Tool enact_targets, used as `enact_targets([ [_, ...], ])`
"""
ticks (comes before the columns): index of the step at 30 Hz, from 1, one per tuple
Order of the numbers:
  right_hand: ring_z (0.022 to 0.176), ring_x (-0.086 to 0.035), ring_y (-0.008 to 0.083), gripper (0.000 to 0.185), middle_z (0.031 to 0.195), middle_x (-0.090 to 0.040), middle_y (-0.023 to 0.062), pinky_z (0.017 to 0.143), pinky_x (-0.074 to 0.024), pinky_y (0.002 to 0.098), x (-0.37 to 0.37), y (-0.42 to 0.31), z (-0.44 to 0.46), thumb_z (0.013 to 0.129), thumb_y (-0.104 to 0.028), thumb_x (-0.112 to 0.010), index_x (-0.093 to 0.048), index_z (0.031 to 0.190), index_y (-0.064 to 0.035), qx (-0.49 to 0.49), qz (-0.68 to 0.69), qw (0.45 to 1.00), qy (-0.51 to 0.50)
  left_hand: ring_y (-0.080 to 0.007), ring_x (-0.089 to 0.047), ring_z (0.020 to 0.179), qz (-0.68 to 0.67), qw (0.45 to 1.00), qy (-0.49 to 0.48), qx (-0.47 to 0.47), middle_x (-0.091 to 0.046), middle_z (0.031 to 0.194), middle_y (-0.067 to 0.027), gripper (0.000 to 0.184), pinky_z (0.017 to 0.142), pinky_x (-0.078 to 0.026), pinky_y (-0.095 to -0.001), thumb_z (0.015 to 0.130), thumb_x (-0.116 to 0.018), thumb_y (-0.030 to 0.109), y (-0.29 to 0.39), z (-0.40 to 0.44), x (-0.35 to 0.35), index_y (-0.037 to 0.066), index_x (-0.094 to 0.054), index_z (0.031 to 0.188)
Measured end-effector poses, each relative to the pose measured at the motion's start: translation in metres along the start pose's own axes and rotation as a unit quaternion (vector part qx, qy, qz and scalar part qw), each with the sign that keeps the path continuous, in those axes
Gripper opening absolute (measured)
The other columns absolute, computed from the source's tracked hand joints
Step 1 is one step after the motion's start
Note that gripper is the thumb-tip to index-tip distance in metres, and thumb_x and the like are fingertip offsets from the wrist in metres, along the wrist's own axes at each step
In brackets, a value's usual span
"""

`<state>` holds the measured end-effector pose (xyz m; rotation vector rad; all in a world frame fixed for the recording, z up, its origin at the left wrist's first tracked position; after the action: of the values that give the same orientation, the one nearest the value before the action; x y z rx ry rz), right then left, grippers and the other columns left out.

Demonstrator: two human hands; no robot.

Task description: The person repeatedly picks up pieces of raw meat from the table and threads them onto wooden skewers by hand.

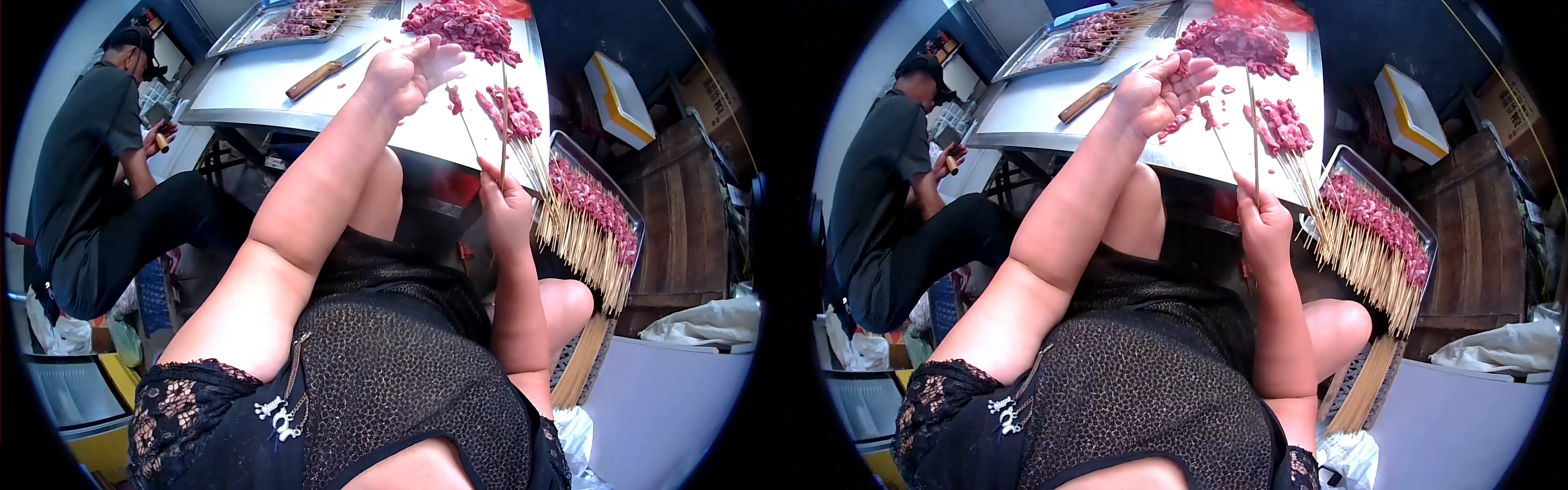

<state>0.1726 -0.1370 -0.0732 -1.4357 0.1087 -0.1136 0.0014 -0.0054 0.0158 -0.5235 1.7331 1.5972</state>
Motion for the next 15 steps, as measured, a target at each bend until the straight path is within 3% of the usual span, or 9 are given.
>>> enact_targets([
  [4,0.057,-0.038,-0.0006,0.024,0.068,-0.047,-0.0091,0.051,-0.0293,0.0138,-0.006,0.001,0.0,0.09,-0.01,-0.054,-0.061,0.111,-0.0009,0.014,0.007,1.0,0.001,-0.0368,-0.056,0.105,-0.014,0.998,0.035,-0.04,-0.056,0.109,-0.0247,0.021,0.089,-0.049,-0.0488,0.098,-0.032,0.015,-0.008,-0.002,-0.004,0.0,-0.046,0.102],
  [8,0.056,-0.038,-0.0007,0.023,0.068,-0.047,-0.0094,0.051,-0.0292,0.0137,-0.004,0.002,0.004,0.09,-0.009,-0.054,-0.061,0.111,-0.001,0.012,0.01,1.0,0.0,-0.0349,-0.059,0.101,0.044,0.997,0.01,-0.055,-0.059,0.105,-0.0236,0.02,0.087,-0.05,-0.0467,0.097,-0.034,0.014,-0.011,0.003,-0.008,0.001,-0.047,0.103],
  [15,0.052,-0.034,0.0005,0.026,0.063,-0.041,-0.0088,0.046,-0.0269,0.0155,-0.01,0.003,0.006,0.09,-0.007,-0.052,-0.058,0.114,0.0013,-0.088,0.134,0.987,-0.022,-0.0266,-0.06,0.099,0.097,0.994,-0.045,-0.02,-0.062,0.104,-0.0186,0.019,0.081,-0.051,-0.0396,0.096,-0.041,0.016,-0.031,0.004,0.0,0.003,-0.051,0.104],
])
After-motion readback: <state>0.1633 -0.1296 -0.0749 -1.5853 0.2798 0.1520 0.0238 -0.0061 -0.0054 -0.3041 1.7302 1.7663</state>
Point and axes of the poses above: each hand's wrist, its own z-axis towards the middle knuckle, its own x-axis out of the back of the hand, y = z × x, the point moved 4 cm from there along z, towards the middle knuckle
